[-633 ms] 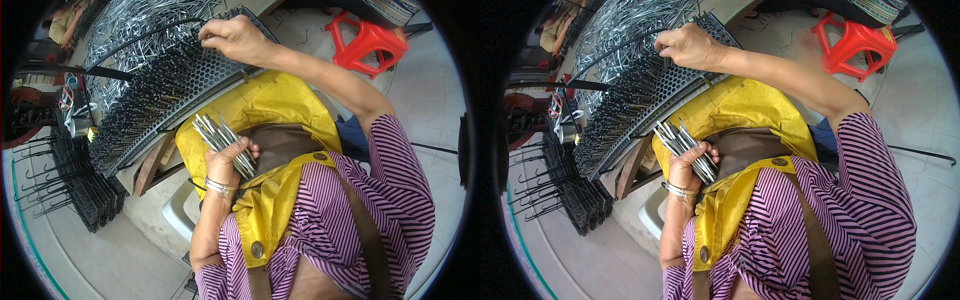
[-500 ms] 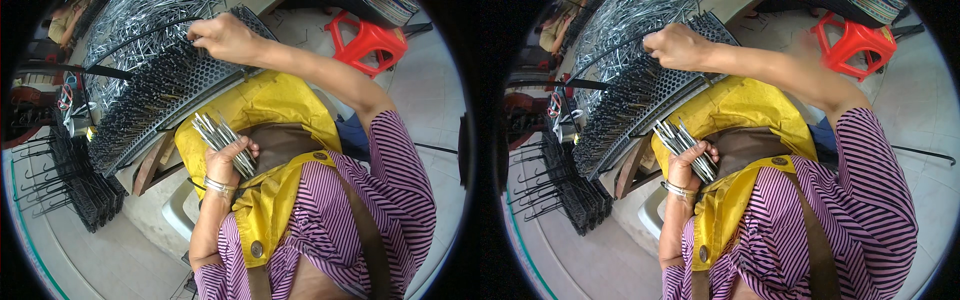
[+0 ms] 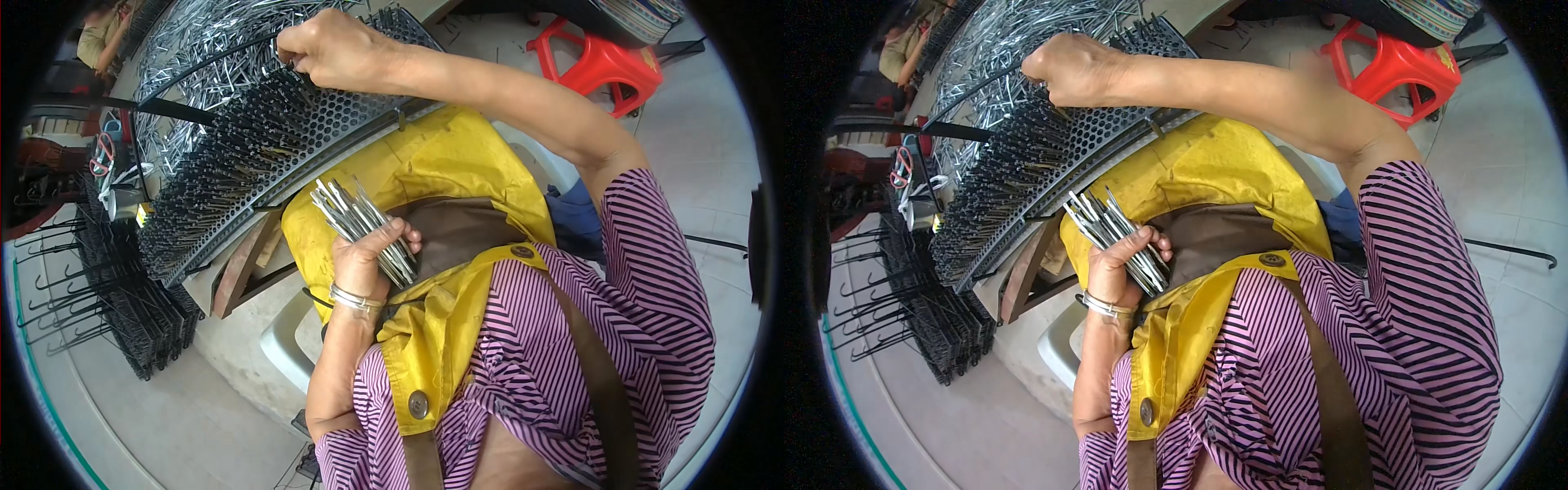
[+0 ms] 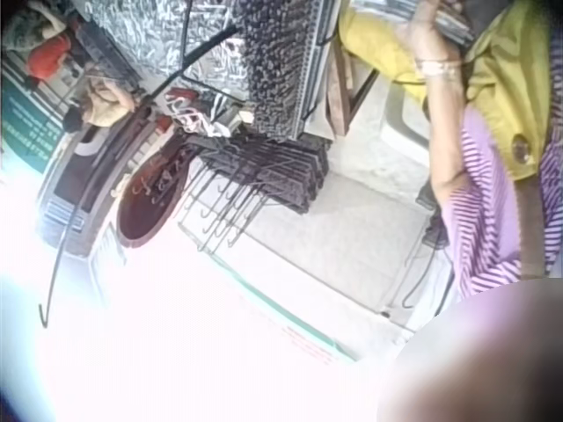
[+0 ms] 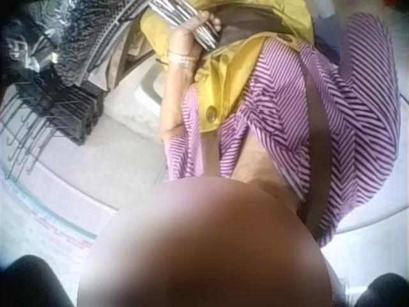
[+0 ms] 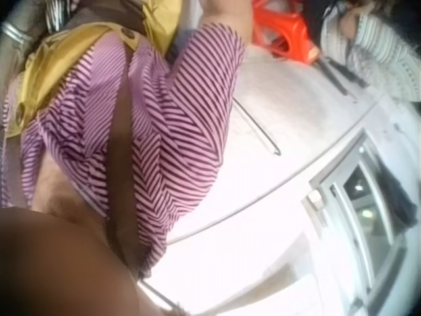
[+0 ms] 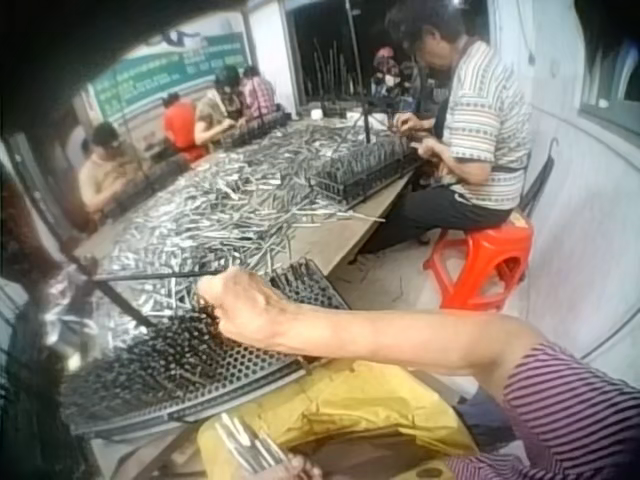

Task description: Sorting through a pile of metal pins and inserting them individually into a grid-like perforated tray.

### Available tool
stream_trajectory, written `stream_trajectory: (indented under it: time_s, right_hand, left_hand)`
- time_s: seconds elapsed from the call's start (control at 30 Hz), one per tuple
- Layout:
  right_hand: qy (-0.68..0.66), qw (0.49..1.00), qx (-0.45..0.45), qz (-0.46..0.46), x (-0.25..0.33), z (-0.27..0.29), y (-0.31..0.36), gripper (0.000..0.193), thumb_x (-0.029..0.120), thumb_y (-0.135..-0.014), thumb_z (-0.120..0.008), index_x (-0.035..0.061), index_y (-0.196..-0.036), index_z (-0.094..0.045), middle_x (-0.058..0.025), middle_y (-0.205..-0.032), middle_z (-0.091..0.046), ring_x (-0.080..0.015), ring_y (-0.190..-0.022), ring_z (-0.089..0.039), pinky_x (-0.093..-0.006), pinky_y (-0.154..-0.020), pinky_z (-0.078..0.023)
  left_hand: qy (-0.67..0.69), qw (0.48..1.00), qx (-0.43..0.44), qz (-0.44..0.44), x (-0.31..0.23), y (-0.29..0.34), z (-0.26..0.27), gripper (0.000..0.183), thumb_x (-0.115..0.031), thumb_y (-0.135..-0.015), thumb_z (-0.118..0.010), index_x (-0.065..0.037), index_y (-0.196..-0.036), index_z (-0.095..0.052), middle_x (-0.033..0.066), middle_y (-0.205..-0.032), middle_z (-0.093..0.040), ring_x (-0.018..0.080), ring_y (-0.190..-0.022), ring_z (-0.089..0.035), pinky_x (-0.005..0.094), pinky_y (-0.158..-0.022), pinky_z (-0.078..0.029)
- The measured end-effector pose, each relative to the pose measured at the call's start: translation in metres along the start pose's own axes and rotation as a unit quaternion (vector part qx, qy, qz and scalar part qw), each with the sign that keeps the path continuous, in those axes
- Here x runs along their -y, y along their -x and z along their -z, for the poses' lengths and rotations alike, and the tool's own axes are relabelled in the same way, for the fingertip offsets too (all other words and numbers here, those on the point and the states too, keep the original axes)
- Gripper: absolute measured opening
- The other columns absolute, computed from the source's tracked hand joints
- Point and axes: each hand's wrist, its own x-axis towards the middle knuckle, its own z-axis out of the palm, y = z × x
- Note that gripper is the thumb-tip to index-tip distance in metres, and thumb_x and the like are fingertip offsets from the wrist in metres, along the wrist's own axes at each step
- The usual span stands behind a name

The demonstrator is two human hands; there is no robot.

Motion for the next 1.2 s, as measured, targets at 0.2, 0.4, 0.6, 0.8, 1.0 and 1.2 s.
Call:
stream_trajectory:
  time_s: [0.2, 0.4, 0.6, 0.8, 1.0, 1.2]
  right_hand:
    - [-0.042, 0.996, -0.055, 0.060, -0.005, -0.002, 0.003, 0.006, -0.003, -0.062, -0.052, 0.0004, -0.066, -0.049, -0.0163, -0.060, -0.055, -0.0298, -0.060, -0.058, -0.0381, -0.057, -0.046]
    - [0.024, 0.988, -0.024, 0.151, -0.004, -0.007, 0.001, 0.010, -0.005, -0.067, -0.051, 0.0012, -0.072, -0.046, -0.0125, -0.061, -0.055, -0.0280, -0.061, -0.059, -0.0345, -0.054, -0.048]
    - [0.113, 0.969, 0.015, 0.217, -0.003, -0.008, 0.008, 0.012, -0.002, -0.065, -0.053, 0.0029, -0.067, -0.042, -0.0078, -0.055, -0.049, -0.0237, -0.056, -0.056, -0.0338, -0.051, -0.047]
    - [0.193, 0.931, -0.018, 0.311, -0.002, -0.017, 0.018, 0.013, 0.008, -0.068, -0.054, 0.0040, -0.065, -0.043, -0.0045, -0.060, -0.047, -0.0186, -0.060, -0.053, -0.0294, -0.052, -0.045]
    - [0.184, 0.941, -0.082, 0.272, 0.014, 0.005, 0.038, 0.020, 0.013, -0.071, -0.058, -0.0015, -0.085, -0.055, -0.0139, -0.082, -0.058, -0.0213, -0.073, -0.057, -0.0282, -0.056, -0.045]
    - [-0.287, 0.920, 0.188, -0.190, 0.054, 0.013, 0.115, 0.016, 0.006, -0.073, -0.064, -0.0032, -0.084, -0.056, -0.0074, -0.069, -0.060, -0.0152, -0.058, -0.056, -0.0233, -0.056, -0.045]
  left_hand:
    - [0.005, 1.000, 0.002, -0.003, 0.002, -0.002, 0.002, 0.009, 0.003, -0.072, -0.061, 0.005, -0.076, -0.054, 0.0125, -0.066, -0.057, 0.0240, -0.059, -0.059, 0.0317, -0.053, -0.051]
    - [0.002, 1.000, -0.005, 0.004, 0.003, -0.002, 0.001, 0.009, 0.003, -0.071, -0.061, 0.004, -0.076, -0.054, 0.0126, -0.066, -0.057, 0.0242, -0.059, -0.058, 0.0322, -0.053, -0.051]
    - [-0.015, 1.000, 0.017, 0.003, 0.001, 0.001, 0.000, 0.010, 0.001, -0.071, -0.062, 0.004, -0.077, -0.055, 0.0142, -0.067, -0.059, 0.0226, -0.059, -0.059, 0.0305, -0.054, -0.050]
    - [-0.032, 0.999, 0.037, -0.004, 0.000, 0.004, -0.002, 0.010, 0.001, -0.071, -0.062, 0.003, -0.078, -0.055, 0.0150, -0.068, -0.060, 0.0218, -0.059, -0.059, 0.0296, -0.057, -0.049]
    - [-0.036, 0.997, 0.066, -0.017, 0.000, 0.002, 0.000, 0.011, 0.000, -0.068, -0.063, 0.002, -0.074, -0.054, 0.0137, -0.067, -0.056, 0.0272, -0.062, -0.056, 0.0358, -0.058, -0.047]
    - [-0.015, 0.998, 0.058, -0.014, 0.001, 0.004, 0.001, 0.012, 0.003, -0.070, -0.061, 0.003, -0.081, -0.055, 0.0144, -0.069, -0.060, 0.0220, -0.063, -0.060, 0.0299, -0.059, -0.049]
